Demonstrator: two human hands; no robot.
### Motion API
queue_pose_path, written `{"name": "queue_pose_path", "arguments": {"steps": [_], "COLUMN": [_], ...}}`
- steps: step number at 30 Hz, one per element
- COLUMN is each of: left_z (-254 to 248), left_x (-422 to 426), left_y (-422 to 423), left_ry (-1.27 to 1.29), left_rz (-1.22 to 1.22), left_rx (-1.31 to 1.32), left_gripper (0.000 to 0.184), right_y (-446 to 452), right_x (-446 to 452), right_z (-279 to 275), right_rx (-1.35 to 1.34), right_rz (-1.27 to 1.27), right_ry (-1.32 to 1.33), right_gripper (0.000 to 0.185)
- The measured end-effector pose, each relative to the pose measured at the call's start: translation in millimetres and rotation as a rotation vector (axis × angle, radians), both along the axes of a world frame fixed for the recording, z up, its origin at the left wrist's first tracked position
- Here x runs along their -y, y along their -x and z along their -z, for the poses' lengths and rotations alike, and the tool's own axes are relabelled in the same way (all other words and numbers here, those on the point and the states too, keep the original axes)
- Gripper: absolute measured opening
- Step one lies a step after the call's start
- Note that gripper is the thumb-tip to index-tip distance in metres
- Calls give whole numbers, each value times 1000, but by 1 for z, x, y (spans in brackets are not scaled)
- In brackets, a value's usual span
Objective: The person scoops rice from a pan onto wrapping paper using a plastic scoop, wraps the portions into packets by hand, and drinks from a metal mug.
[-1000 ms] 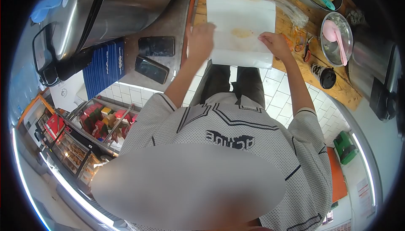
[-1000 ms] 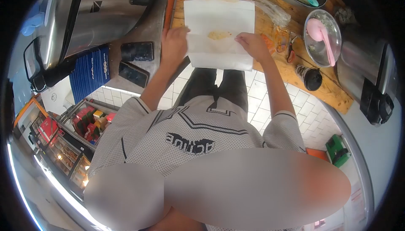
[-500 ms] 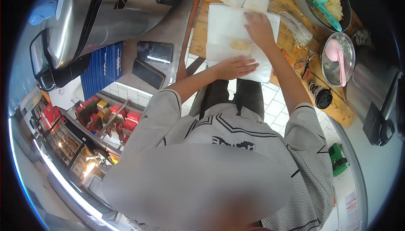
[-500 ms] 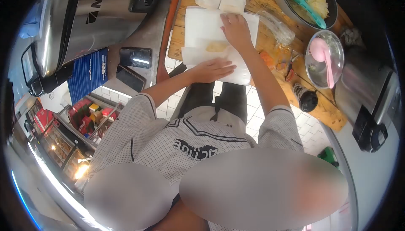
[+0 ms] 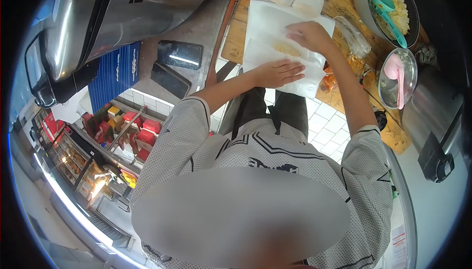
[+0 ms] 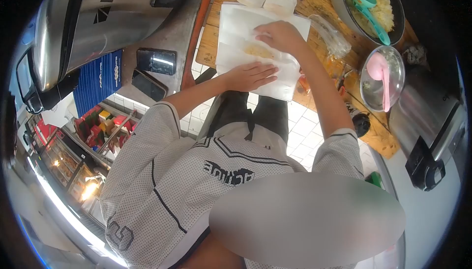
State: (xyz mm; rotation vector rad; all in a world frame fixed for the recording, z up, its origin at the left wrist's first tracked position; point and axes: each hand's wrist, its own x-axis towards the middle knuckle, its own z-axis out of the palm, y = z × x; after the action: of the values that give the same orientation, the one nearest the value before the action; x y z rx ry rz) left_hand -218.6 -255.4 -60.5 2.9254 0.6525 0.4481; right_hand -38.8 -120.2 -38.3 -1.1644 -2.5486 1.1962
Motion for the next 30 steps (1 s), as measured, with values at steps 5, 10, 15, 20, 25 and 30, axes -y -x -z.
{"name": "queue_pose_path", "arguments": {"steps": [5,10,15,20,25,30], "left_z": [12,37,-24,-40,-20,-10], "left_x": [6,17,24,-17,-36,-23], "left_y": [1,7,34,55,71,67], "left_ry": [-6,113,-29,97,96,178], "left_rz": [18,109,171,-142,-26,-100], "left_rx": [25,-100,252,36,62,135], "left_gripper": [43,39,35,33,33,29], "right_y": [11,6,0,-5,-27,-24], "right_x": [49,99,111,121,145,167], "right_z": [-50,-29,-19,-16,-12,2], "right_rx": [155,6,56,122,7,-37], "right_rz": [-296,-172,-134,-162,-1,226], "right_ry": [-55,-197,-259,-264,-393,-340], "right_gripper": [36,42,50,53,44,35]}}
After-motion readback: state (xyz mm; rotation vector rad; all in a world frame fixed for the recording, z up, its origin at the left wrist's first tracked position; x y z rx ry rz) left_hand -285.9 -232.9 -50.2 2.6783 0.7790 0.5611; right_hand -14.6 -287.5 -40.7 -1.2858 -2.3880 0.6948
